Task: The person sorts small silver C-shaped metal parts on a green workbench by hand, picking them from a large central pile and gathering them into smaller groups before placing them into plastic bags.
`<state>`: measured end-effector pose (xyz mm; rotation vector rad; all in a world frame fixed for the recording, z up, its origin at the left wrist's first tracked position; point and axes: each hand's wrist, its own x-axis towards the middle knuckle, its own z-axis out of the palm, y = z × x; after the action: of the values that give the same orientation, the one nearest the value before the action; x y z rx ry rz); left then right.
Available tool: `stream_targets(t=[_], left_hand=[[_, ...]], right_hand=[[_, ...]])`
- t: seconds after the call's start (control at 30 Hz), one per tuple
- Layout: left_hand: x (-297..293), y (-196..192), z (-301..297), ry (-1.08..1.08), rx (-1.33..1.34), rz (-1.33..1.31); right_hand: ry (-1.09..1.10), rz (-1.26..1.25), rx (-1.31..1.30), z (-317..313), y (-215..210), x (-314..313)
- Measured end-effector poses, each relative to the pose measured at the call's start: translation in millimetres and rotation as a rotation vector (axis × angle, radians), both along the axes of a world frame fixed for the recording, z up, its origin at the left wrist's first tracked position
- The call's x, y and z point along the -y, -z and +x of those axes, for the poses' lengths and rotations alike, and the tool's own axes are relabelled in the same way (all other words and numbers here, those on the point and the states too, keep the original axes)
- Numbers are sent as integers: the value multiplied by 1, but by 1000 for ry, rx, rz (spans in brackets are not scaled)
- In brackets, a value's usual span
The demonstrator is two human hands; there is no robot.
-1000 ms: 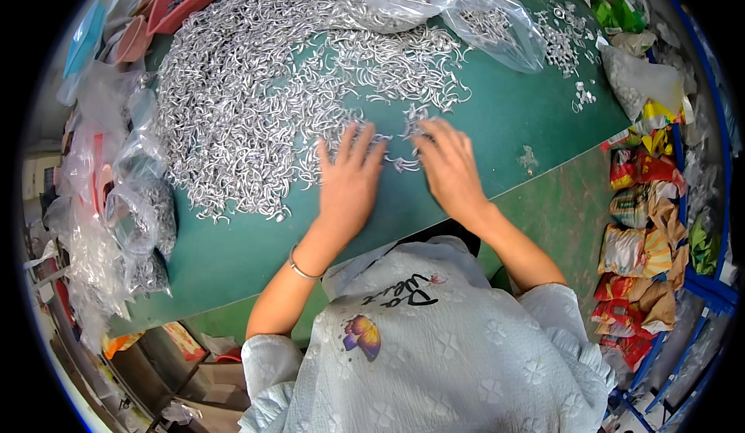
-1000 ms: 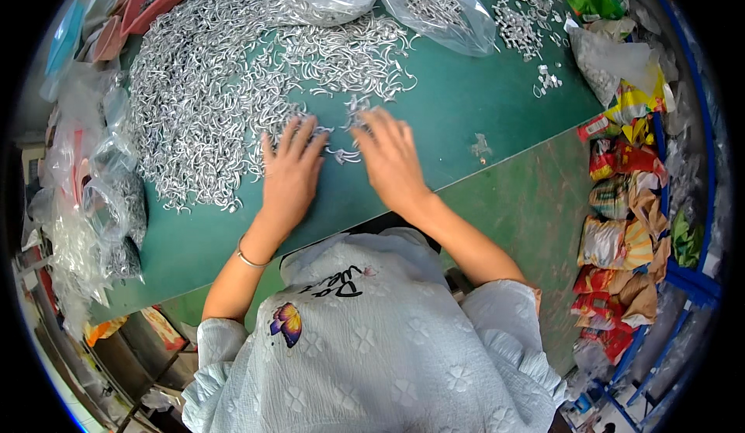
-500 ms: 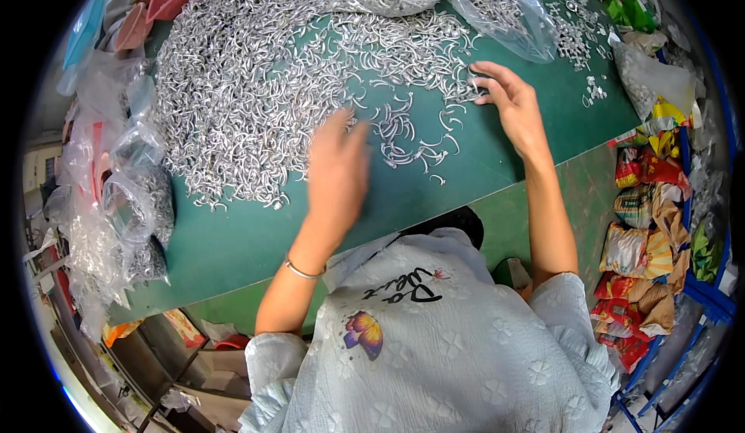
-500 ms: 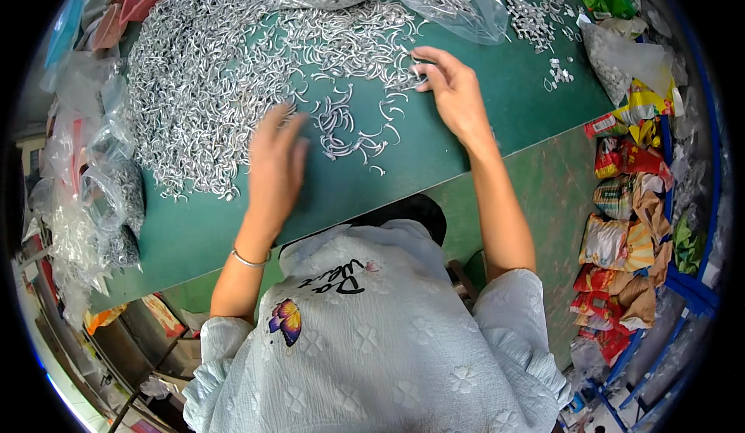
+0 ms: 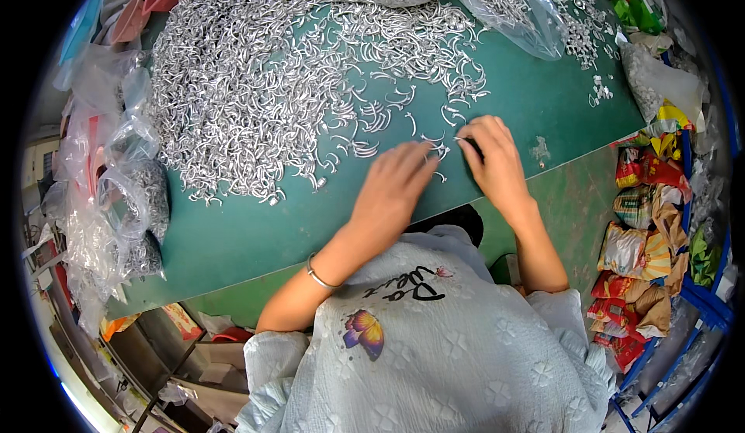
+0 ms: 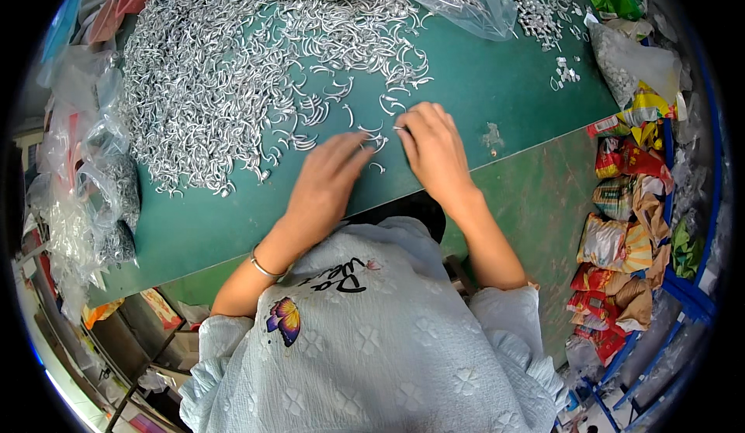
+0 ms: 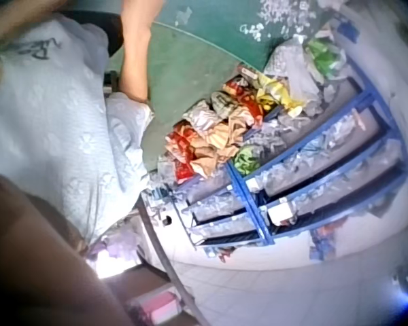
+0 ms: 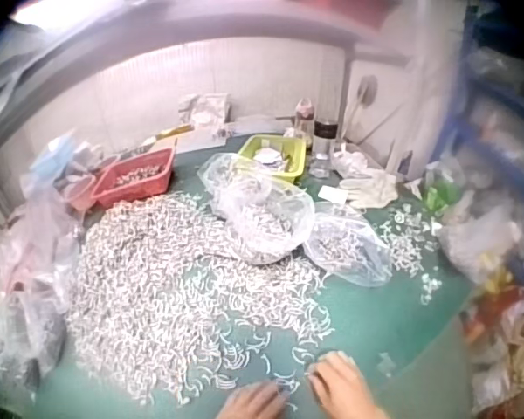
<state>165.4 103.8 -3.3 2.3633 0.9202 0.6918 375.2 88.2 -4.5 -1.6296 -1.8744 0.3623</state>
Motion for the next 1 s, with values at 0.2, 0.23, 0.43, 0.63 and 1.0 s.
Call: stream_targets(t=[0.2,0.23,0.43,0.63,1.0], left_hand=[[7,2,-20,48,-157,71],[8,3,-24,31,-153,65],[15,-7,7,120,-153,70],[18,3,-15,-18,-89,2],[3,3,-14,-182,-358,77]], right_hand=[[134,84,141,26,-3,6],[139,124,122,22,-2,5],[-87,50,133,-14,-5,-6],[28,58,104,8,-3,3],[-113,-7,-20,-8,-4,20]])
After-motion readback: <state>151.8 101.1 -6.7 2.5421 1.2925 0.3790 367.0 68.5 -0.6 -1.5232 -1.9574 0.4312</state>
